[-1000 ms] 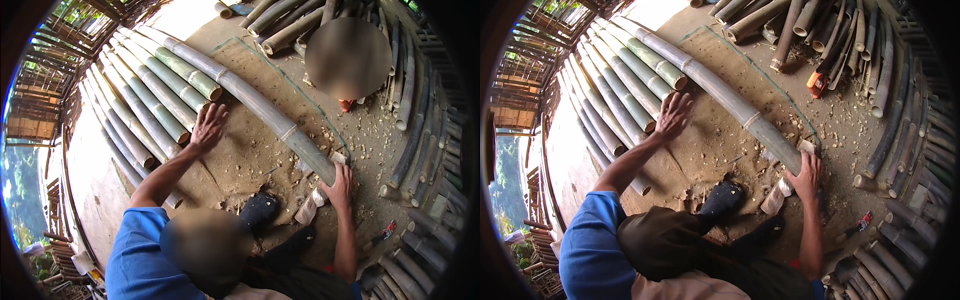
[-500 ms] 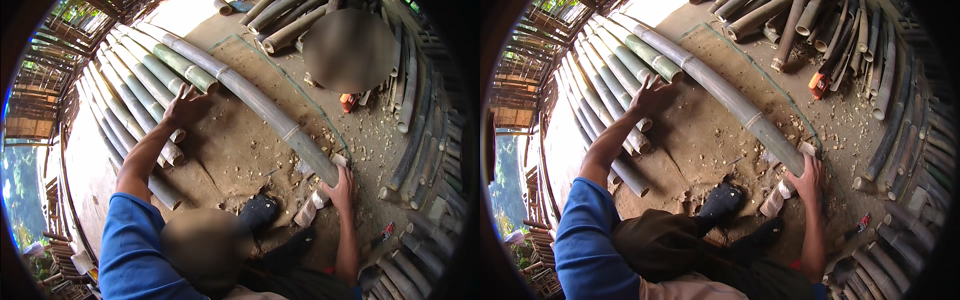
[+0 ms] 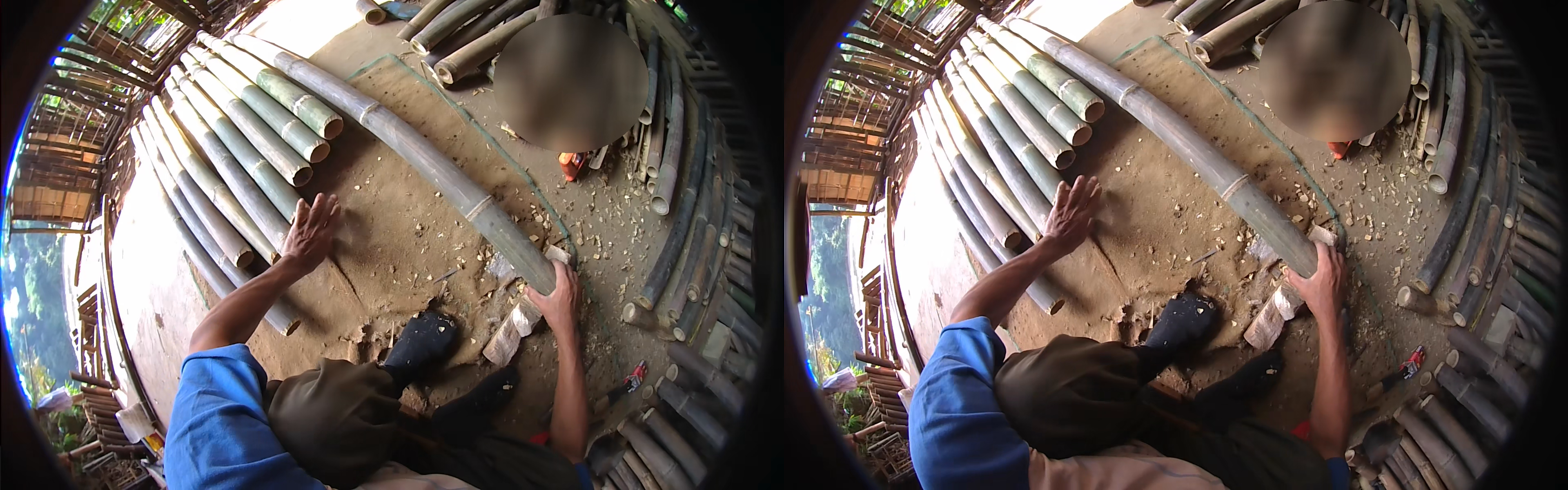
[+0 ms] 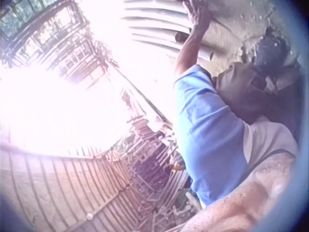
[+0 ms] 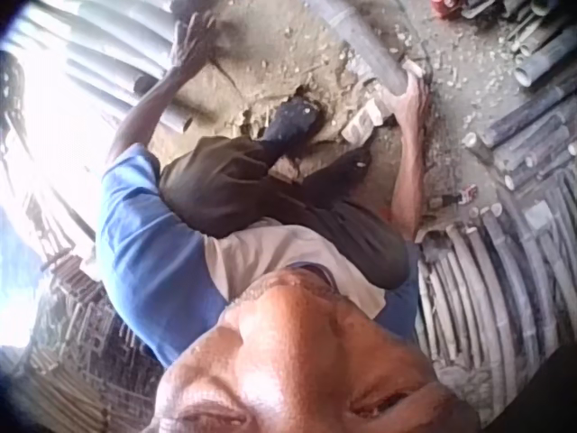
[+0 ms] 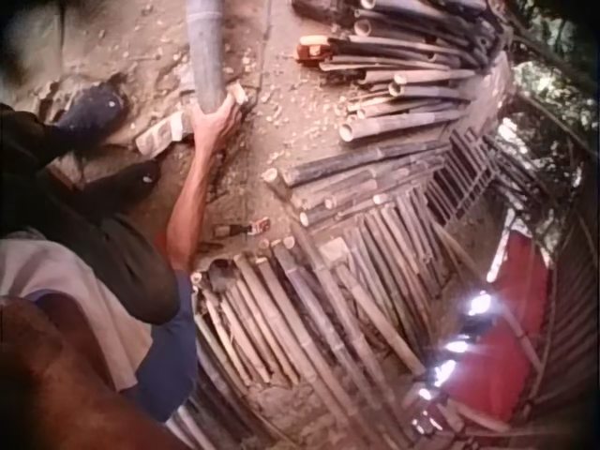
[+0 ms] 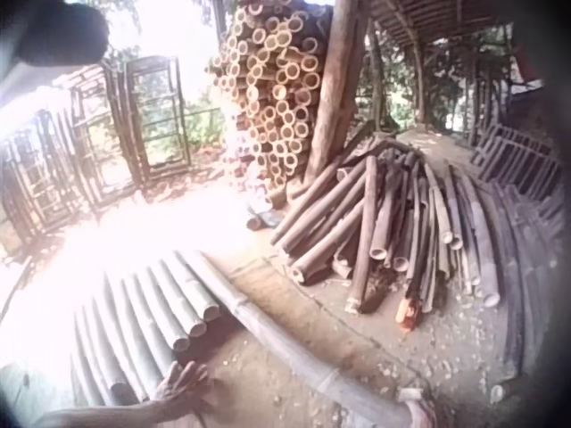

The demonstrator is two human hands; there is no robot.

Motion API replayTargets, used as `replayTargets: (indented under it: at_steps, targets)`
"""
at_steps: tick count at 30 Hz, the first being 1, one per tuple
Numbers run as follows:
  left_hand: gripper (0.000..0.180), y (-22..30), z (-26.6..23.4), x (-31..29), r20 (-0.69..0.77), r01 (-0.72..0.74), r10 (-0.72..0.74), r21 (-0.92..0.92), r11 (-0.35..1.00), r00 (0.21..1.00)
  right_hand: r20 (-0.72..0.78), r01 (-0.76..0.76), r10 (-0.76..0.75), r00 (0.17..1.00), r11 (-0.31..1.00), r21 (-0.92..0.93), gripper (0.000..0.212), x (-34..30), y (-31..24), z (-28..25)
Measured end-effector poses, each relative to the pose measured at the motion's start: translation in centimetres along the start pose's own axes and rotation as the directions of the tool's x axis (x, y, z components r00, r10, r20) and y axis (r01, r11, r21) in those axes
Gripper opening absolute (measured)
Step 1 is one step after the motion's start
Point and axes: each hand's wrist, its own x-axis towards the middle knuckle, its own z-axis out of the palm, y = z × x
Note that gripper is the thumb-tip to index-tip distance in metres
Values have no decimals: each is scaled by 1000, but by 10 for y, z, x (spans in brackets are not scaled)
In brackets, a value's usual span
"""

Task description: The person chops a notch into a bamboo pole using a large knife, then stands the pole up and sets it down before resuming the chopping.

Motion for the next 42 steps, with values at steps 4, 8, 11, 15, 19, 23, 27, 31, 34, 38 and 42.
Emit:
replayTargets:
  at_steps: [4,8,11,15,19,23,27,31,34,38,42]
  targets:
    - [71,-22,15,9,-64,-17,19,35,999,998,-6,26,-26,1000,1000,-10,73,-1,1,4]
    - [66,-68,22,16,-19,-114,126,307,945,992,-26,19,-20,999,1000,-11,73,-4,4,6]
    - [60,-93,19,21,4,-44,44,194,980,999,-15,18,-19,1000,999,-32,75,-3,1,5]
    - [59,-90,8,30,63,9,-18,135,991,998,0,13,-13,1000,999,-50,76,-3,-3,1]
    - [61,-61,-19,60,-141,25,-42,-121,992,989,-8,-5,5,1000,998,-64,76,-3,2,1]
    - [73,-53,-32,106,-205,-21,17,-14,1000,979,19,8,-8,1000,999,-39,74,1,-1,1]
    - [80,-81,0,131,-205,69,-73,-27,997,976,11,5,-5,1000,1000,-28,72,3,-9,-1]
    - [77,-72,-21,146,-28,71,-68,156,985,997,-25,47,-50,998,994,-101,70,-4,6,-8]
    - [79,-72,-40,152,114,214,-228,119,970,967,-22,61,-63,998,995,-83,72,-10,-12,-19]
    - [55,-98,-43,148,145,361,-377,123,924,915,-34,57,-60,998,996,-72,78,-26,-47,-38]
    - [50,-16,-85,126,-288,72,-215,-438,896,933,55,-4,12,998,990,-144,70,-54,-32,-29]
